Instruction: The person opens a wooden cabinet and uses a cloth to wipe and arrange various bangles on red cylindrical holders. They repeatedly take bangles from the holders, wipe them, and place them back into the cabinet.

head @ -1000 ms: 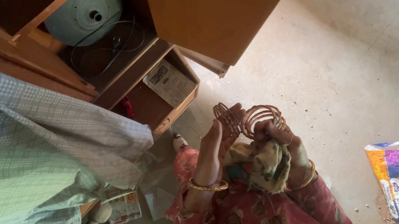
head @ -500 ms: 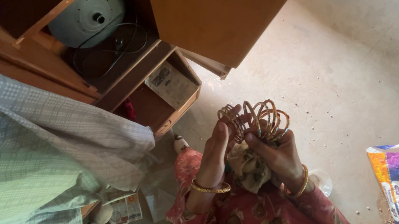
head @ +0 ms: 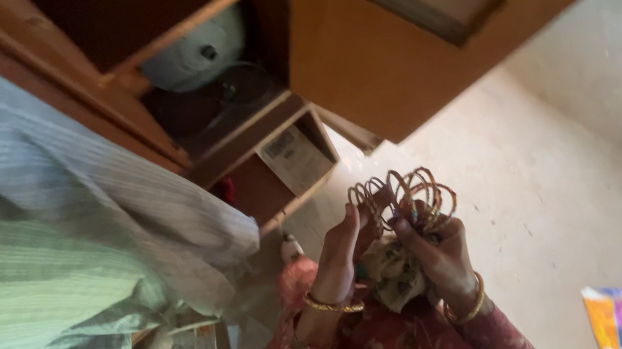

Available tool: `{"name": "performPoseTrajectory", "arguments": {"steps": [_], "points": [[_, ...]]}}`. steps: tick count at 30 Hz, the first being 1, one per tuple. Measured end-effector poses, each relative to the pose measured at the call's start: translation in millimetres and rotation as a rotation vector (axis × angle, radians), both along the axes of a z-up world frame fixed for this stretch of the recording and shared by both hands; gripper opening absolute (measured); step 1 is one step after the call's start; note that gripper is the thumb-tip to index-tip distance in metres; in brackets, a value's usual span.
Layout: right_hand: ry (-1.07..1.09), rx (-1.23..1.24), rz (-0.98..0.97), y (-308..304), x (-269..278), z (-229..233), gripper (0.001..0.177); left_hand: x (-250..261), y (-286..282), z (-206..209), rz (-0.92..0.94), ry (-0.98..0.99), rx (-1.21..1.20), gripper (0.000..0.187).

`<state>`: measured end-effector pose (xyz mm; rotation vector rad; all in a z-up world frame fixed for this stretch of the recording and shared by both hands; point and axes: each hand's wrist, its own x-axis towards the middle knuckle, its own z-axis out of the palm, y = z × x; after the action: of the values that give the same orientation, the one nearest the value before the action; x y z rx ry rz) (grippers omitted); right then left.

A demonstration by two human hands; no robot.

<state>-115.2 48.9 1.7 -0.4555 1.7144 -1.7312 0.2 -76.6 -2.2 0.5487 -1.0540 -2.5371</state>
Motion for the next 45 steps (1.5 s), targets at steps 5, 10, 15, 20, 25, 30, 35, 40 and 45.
{"name": "performPoseTrajectory", "arguments": {"steps": [5, 10, 15, 20, 25, 30, 35, 40, 45], "points": [[-0.08, -0.086, -0.064, -37, -3, -6, 0.016, 10, -47, 7, 0.188, -0.027, -0.04, 0.056], [-0.243, -0.262, -0.125, -79, -9, -1, 0.016, 36, -93, 51, 0.265, -0.093, -0.018, 0.043], [-0.279, -0.391, -0.138, -122, -14, 28, 0.028, 55, -127, 64, 0.427, -0.072, 0.022, 0.035], [-0.383, -0.472, -0.125, -164, -10, 52, 0.025, 68, -158, 74, 0.533, -0.067, 0.02, 0.036], [-0.357, -0.469, -0.062, -195, -8, 77, 0.029, 58, -183, 88, 0.497, 0.199, 0.114, 0.045], [-0.396, -0.557, -0.006, -230, -12, 98, 0.031, 21, -213, 94, 0.49, 0.178, 0.055, 0.048], [-0.381, -0.632, 0.035, -256, -23, 120, 0.03, -47, -280, 92, 0.538, 0.165, -0.105, 0.05], [-0.426, -0.641, 0.063, -264, -39, 138, 0.031, -138, -342, 127, 0.525, -0.093, -0.161, 0.059], [-0.502, -0.636, 0.027, -272, -49, 152, 0.031, -217, -372, 145, 0.601, -0.136, -0.082, 0.071]]}}
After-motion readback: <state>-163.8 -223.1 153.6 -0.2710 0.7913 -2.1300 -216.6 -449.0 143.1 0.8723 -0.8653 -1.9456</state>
